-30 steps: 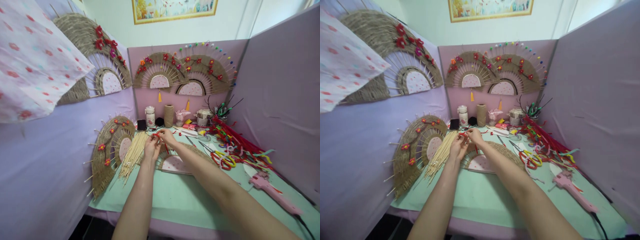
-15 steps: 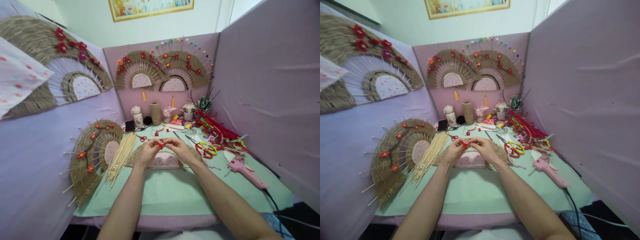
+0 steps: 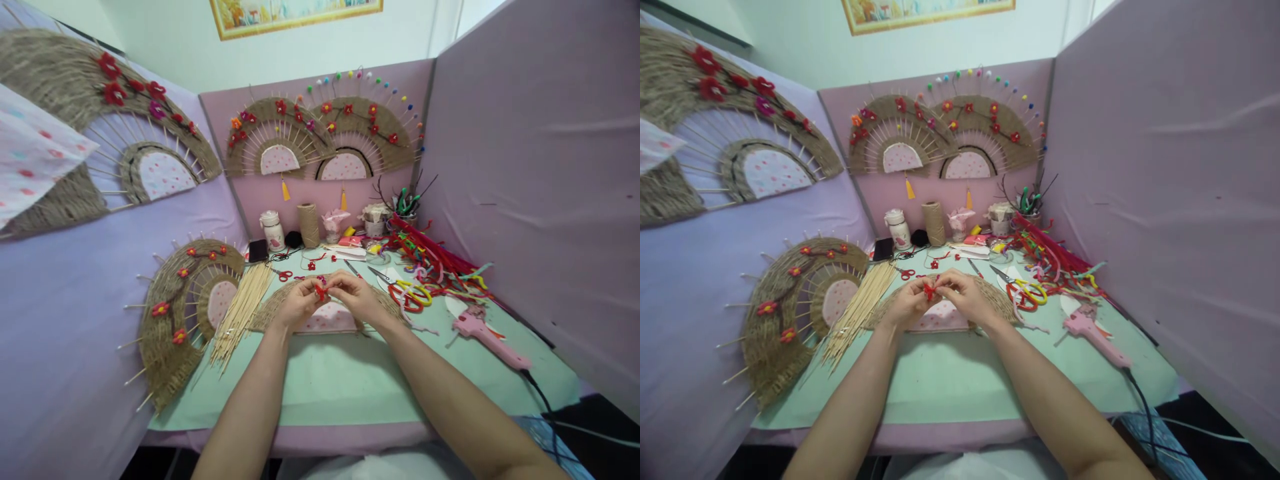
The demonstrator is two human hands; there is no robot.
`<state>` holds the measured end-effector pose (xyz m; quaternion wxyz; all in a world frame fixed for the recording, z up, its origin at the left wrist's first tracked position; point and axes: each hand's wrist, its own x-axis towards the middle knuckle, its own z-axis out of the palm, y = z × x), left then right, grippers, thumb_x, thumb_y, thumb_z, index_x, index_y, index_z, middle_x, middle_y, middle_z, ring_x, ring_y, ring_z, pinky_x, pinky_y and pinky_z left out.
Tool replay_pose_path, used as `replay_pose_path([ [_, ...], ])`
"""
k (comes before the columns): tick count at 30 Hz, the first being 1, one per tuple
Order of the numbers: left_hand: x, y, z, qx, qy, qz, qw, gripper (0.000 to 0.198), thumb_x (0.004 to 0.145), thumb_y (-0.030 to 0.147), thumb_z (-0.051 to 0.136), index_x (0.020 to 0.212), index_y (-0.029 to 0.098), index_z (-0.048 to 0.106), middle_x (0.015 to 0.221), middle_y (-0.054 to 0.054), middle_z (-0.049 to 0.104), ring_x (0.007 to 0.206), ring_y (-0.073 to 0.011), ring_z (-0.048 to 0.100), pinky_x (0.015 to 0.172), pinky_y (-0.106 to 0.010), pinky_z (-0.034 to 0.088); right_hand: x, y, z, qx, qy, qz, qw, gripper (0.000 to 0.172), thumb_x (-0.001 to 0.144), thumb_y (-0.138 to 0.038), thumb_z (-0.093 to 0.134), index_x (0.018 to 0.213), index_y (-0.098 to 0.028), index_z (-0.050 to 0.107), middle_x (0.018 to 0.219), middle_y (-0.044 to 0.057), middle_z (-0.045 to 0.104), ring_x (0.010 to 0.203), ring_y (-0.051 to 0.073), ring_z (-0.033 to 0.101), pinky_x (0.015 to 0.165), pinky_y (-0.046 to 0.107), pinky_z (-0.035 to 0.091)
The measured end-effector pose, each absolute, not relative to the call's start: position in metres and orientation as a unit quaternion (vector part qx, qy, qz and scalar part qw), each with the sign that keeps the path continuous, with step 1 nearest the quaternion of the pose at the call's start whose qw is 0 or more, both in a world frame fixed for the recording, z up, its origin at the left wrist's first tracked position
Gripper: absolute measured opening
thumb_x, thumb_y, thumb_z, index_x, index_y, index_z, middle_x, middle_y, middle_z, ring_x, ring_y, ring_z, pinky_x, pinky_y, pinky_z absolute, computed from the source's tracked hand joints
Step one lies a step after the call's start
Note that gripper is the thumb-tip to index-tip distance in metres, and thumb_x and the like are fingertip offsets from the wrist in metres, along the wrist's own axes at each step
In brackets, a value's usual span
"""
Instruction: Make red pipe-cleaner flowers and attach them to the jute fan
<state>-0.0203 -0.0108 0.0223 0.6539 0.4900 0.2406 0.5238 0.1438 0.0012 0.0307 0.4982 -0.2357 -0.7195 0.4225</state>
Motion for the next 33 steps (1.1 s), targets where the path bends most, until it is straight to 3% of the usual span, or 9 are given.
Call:
replay_pose_path([
  [11,-0.029,-0.006,0.019,0.625,0.345,0.426,0.556,0.015,0.066,0.024,0.069,0.076,0.014,0.063,0.07,-0.003,0.06,0.066,-0.0118,0.055,0.063,-0.023,0.043,0.165,0.015,0.034,-0.27,-0.801,0.418,0.332,0.021,0.079,-0.036,0.054,0.076,-0.018,0.064,0.077,0.001,0.061,0.074,0.014,0.054,0.067,0.023,0.04],
  [15,-0.023,-0.007,0.017,0.637,0.384,0.385,0.547,0.012,0.065,0.021,0.067,0.074,0.014,0.063,0.064,-0.002,0.061,0.053,-0.0095,0.052,0.05,-0.02,0.037,0.166,0.018,0.026,-0.32,-0.814,0.395,0.281,0.019,0.076,-0.033,0.055,0.069,-0.017,0.063,0.064,-0.001,0.06,0.059,0.012,0.051,0.055,0.022,0.036],
  [20,-0.017,-0.001,0.009,0.618,0.446,0.423,0.491,0.009,0.06,0.015,0.068,0.065,0.013,0.062,0.057,-0.001,0.059,0.05,-0.0093,0.05,0.048,-0.019,0.035,0.155,0.022,0.007,-0.421,-0.763,0.387,0.302,0.021,0.073,-0.032,0.056,0.06,-0.017,0.061,0.05,-0.003,0.053,0.045,0.009,0.04,0.044,0.022,0.025],
  [27,-0.023,0.01,0.005,0.509,0.412,0.554,0.514,0.025,0.059,0.025,0.075,0.078,0.014,0.063,0.071,-0.003,0.063,0.064,-0.0107,0.057,0.064,-0.023,0.044,0.145,0.02,0.018,-0.408,-0.67,0.423,0.454,0.019,0.075,-0.031,0.055,0.077,-0.017,0.067,0.072,0.002,0.065,0.062,0.013,0.054,0.059,0.024,0.041],
  [33,-0.022,0.009,0.006,0.469,0.376,0.584,0.546,0.037,0.057,0.028,0.077,0.09,0.014,0.065,0.085,-0.008,0.067,0.078,-0.0157,0.062,0.077,-0.03,0.047,0.139,0.012,0.015,-0.337,-0.725,0.345,0.492,0.018,0.077,-0.028,0.059,0.089,-0.02,0.068,0.095,0.005,0.065,0.09,0.017,0.058,0.081,0.029,0.043],
])
